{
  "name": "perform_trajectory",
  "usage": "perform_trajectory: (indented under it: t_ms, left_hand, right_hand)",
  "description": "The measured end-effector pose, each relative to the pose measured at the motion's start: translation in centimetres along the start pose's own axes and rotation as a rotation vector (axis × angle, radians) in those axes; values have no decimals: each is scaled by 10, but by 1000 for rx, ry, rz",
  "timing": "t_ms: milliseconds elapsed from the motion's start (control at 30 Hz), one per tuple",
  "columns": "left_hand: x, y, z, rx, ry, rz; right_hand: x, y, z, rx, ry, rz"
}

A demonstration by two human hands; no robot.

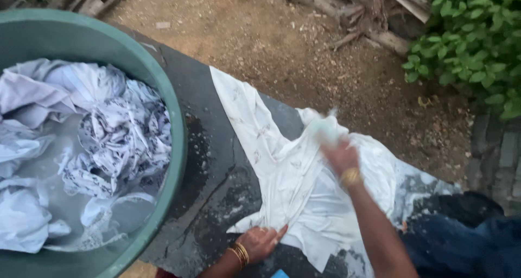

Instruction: The person washes white clothes by hand on a stone bench, applying soap from a bar, scrubbing the fabric, and rinsing it in a tub of water.

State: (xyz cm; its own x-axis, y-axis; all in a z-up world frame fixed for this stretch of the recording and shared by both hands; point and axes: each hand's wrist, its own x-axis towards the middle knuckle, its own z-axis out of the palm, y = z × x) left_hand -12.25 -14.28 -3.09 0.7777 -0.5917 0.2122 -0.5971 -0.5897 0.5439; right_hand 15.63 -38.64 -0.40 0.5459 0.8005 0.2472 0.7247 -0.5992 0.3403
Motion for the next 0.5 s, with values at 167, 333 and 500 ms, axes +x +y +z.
perform_trajectory:
  t_ms: [167,333,500]
  left_hand:
    - [10,1,-16,-62,4,-45]
    - [4,1,-11,23,21,1]
    - [2,-4,0,64,56,42]
  right_hand:
    - [-2,-30,0,28,-172,576]
    - [-80,-131,-53,293,36,13]
    - [-23,0,44,-3,-392,586]
